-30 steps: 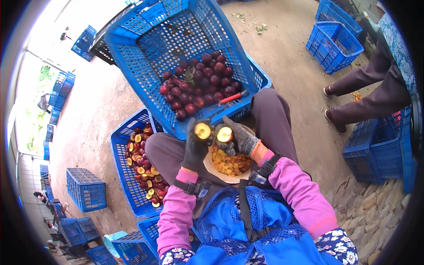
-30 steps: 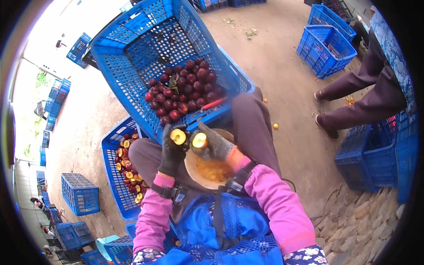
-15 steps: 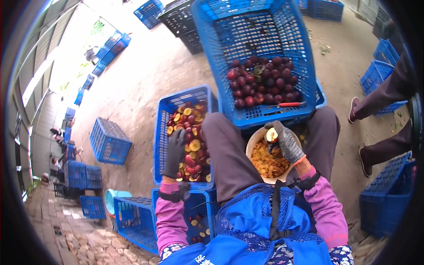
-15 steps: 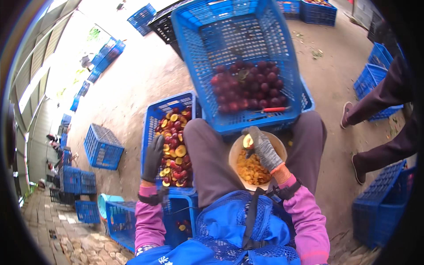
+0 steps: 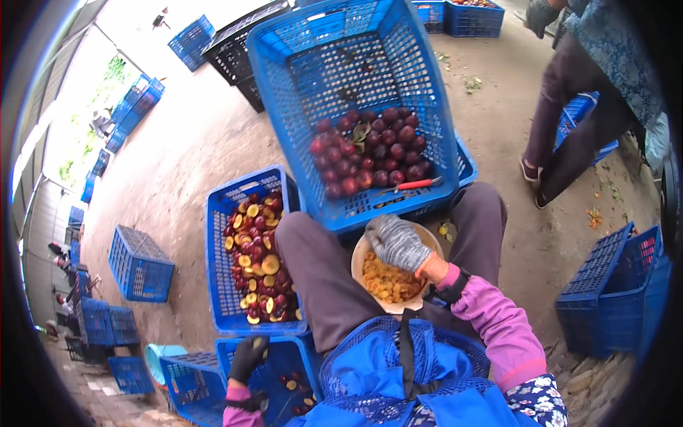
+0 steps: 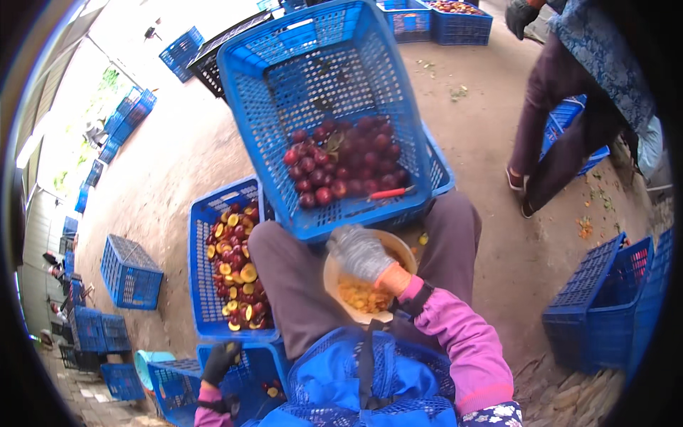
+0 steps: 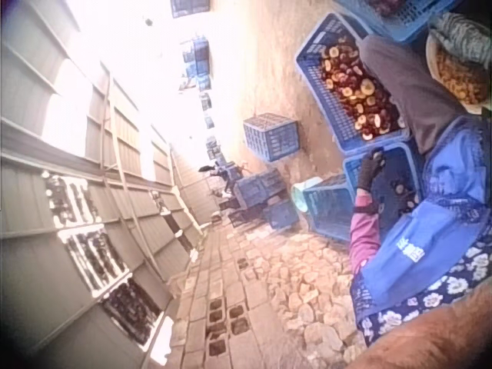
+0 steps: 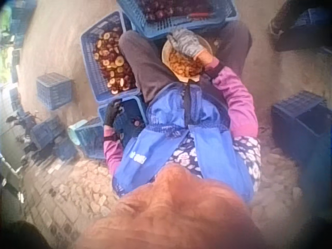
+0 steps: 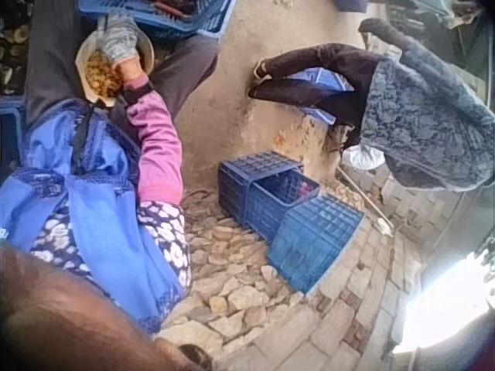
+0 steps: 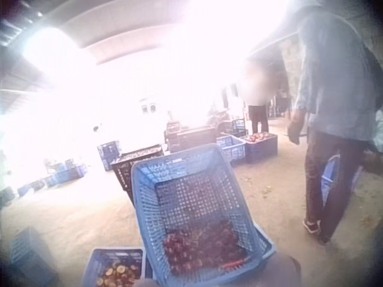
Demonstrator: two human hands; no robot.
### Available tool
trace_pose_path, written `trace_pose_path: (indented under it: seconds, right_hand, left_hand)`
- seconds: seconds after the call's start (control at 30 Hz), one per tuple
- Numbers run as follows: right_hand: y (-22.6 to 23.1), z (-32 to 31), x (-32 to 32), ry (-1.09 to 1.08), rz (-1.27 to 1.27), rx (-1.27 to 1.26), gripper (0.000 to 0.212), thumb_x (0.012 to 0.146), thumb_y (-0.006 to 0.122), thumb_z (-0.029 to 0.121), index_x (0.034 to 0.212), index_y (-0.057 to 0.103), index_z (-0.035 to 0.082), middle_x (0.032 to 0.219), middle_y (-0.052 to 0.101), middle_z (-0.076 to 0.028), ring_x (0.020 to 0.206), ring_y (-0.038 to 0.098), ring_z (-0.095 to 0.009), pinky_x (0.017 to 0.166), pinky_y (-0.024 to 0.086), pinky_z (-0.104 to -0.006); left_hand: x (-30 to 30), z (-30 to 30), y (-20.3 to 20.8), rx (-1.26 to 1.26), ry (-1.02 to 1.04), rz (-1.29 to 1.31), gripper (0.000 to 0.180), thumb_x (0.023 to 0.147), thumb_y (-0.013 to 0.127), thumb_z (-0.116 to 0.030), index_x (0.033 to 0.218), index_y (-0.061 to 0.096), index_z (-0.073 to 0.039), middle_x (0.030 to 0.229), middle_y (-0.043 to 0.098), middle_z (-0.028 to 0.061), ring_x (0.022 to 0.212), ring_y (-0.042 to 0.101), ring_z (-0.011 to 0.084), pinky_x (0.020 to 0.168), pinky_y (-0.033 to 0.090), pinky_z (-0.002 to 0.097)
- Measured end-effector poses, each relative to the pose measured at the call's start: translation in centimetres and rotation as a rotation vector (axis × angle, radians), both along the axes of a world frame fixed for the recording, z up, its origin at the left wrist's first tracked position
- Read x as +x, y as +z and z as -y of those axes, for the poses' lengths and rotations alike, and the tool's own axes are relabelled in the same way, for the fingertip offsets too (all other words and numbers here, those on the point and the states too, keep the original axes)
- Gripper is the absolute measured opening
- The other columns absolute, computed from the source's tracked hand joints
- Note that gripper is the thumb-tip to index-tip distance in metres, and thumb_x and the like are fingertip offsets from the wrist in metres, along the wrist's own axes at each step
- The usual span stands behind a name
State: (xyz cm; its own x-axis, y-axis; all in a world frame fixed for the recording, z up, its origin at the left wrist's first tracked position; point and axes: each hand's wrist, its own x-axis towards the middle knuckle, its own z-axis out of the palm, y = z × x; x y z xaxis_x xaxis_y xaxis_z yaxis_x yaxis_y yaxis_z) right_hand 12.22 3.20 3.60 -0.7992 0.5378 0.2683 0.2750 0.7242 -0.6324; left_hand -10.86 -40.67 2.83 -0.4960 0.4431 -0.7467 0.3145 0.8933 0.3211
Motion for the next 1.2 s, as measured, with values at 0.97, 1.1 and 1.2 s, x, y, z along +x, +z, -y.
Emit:
trace_pose_path:
  seconds: [0.97,1.1,1.2]
  right_hand:
    - [-7.9,-13.7,-4.6,-0.256,1.036,0.025,0.032,0.085,0.040,0.024,0.107,0.058,0.009,0.115,0.050,-0.018,0.109,0.044,-0.032,0.084,0.032,-0.0503]
    - [-7.7,-14.1,-4.6,-0.316,1.042,0.052,0.030,0.085,0.042,0.025,0.104,0.060,0.009,0.112,0.051,-0.017,0.107,0.044,-0.032,0.087,0.031,-0.0516]
    - [-8.3,-13.6,-4.2,-0.400,0.986,0.203,0.029,0.084,0.044,0.025,0.101,0.061,0.010,0.112,0.051,-0.016,0.106,0.046,-0.031,0.086,0.031,-0.0517]
  left_hand:
    - [-6.9,-58.3,-4.8,-0.075,-0.502,-0.836,0.060,0.075,0.061,-0.033,0.122,0.039,-0.003,0.119,0.048,0.0201,0.104,0.055,0.0308,0.080,0.049,0.0405]
    - [-5.2,-57.2,-2.8,0.177,-0.467,-0.496,0.057,0.076,0.062,-0.033,0.121,0.042,-0.004,0.109,0.055,0.0159,0.098,0.058,0.0230,0.074,0.051,0.0338]
    - [-2.4,-54.2,-1.0,0.707,-0.043,0.343,0.048,0.083,0.055,-0.032,0.121,0.044,-0.004,0.105,0.057,0.0112,0.091,0.059,0.0195,0.064,0.051,0.0299]
